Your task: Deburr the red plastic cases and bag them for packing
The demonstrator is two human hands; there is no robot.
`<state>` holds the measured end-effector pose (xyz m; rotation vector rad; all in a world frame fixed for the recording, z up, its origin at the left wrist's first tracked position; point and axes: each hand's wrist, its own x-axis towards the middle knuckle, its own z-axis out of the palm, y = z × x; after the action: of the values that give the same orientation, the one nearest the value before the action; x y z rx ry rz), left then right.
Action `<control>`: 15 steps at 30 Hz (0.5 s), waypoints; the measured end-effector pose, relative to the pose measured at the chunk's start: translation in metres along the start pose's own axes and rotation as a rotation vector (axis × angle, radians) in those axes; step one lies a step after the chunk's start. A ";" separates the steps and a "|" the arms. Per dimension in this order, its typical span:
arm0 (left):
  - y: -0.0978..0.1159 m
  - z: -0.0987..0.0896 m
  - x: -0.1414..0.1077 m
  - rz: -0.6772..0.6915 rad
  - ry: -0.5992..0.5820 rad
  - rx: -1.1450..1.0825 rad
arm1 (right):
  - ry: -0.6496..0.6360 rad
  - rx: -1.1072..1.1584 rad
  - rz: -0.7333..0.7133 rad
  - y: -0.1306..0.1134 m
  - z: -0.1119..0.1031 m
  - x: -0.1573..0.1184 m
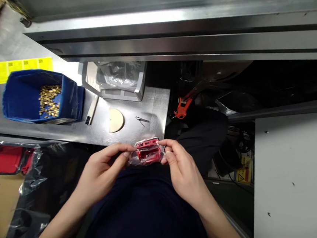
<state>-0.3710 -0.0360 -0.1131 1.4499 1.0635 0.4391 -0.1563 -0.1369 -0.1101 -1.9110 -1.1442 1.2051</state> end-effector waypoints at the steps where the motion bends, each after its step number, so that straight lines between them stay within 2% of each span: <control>1: -0.002 0.008 0.003 -0.048 -0.015 -0.104 | -0.030 0.011 -0.014 0.000 0.009 0.002; 4: -0.008 0.029 0.008 -0.078 -0.076 -0.305 | -0.105 -0.051 -0.111 0.000 0.032 0.009; 8: -0.013 0.035 0.010 0.024 -0.075 -0.195 | -0.106 -0.101 -0.208 0.002 0.039 0.016; 12: -0.027 0.022 0.018 0.249 -0.073 -0.007 | -0.058 0.087 -0.046 0.009 0.031 0.024; 15: -0.042 0.019 0.024 0.396 -0.228 0.071 | -0.102 0.486 0.150 0.015 0.030 0.030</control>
<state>-0.3586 -0.0335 -0.1639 1.7352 0.6150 0.5047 -0.1717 -0.1152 -0.1466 -1.5950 -0.6787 1.5150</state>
